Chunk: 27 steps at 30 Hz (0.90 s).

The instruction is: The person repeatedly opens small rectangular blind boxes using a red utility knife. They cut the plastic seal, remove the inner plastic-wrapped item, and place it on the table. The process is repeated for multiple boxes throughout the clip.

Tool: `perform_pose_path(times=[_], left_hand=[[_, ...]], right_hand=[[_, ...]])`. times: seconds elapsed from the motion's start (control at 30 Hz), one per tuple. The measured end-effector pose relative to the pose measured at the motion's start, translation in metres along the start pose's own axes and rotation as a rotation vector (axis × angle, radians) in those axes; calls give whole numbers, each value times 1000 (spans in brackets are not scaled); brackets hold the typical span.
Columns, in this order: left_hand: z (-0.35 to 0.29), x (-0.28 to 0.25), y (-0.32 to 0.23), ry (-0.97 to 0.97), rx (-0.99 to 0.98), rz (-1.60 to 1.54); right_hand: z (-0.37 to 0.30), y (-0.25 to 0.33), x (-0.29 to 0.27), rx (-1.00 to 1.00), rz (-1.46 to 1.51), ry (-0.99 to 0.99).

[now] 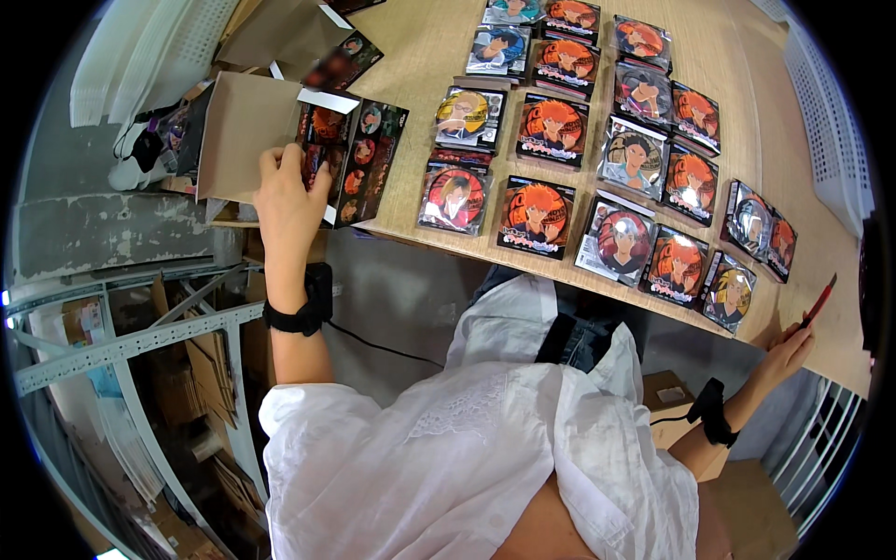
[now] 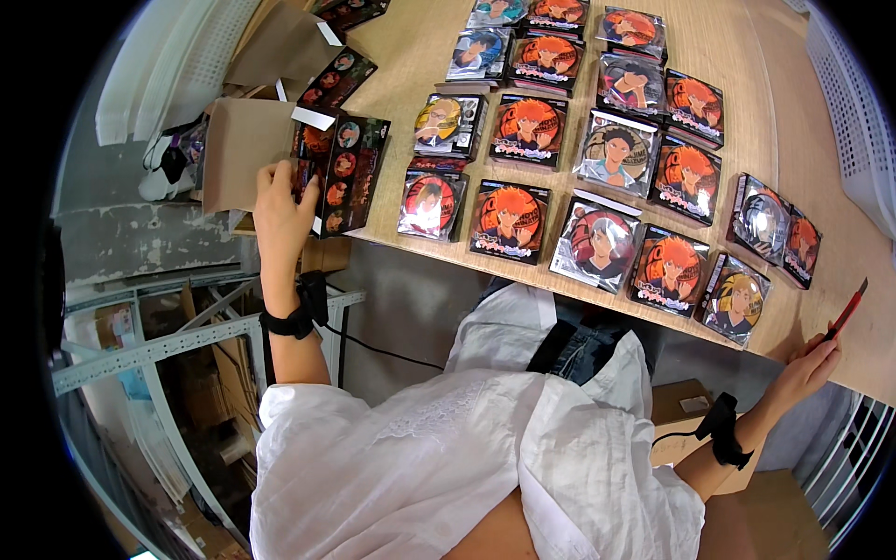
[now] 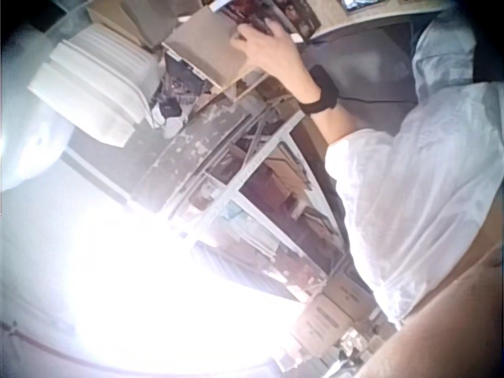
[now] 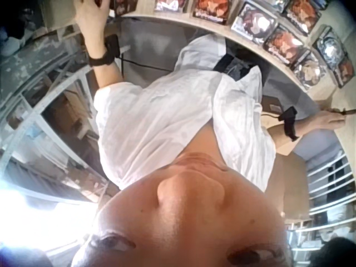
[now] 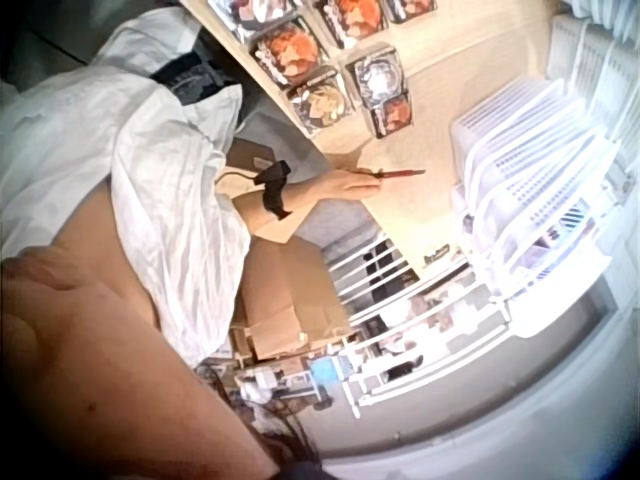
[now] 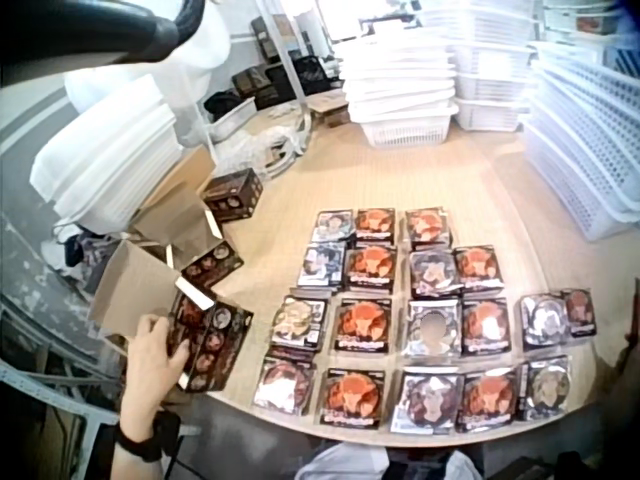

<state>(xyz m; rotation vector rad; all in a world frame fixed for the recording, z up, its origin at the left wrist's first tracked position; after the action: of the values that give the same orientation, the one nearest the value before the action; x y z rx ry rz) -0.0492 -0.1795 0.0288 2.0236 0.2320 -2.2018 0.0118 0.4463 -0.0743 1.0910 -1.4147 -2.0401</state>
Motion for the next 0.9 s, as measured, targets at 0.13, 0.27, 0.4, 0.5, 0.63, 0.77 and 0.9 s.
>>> perform_pose_path(times=[0.13, 0.27, 0.4, 0.5, 0.63, 0.77, 0.9], left_hand=[[0, 5, -5, -37, 60, 20], [3, -1, -12, -9, 41, -22], [7, 7, -9, -194, 137, -152], [9, 8, -10, -209, 48, -295], [4, 3, -13, -462, -86, -399], [11, 3, 1, -530, 121, -761], [-7, -14, -32, -102, 98, -1567]], right_hand=[[2, -2, 0, -9, 23, 7], [-1, 1, 3, -14, -2, -14], [0, -3, 3, -36, -13, -18], [2, -10, 1, -59, -35, -9], [-2, 0, 4, -38, -43, -10], [-6, 12, 7, -4, 4, -62], [-19, 36, 15, -60, 49, -12]])
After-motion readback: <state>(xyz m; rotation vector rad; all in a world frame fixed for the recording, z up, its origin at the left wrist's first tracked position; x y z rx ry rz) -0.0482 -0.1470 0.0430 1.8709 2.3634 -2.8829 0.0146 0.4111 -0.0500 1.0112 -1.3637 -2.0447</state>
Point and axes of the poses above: each hand's wrist, its own z-axis towards the middle knuckle, its own x-axis out of the palm, y = z × x, the point moved 1 cm from there along z, towards the middle knuckle, and after that the axes turned 14 degrees about y, right-handed, at the moved point
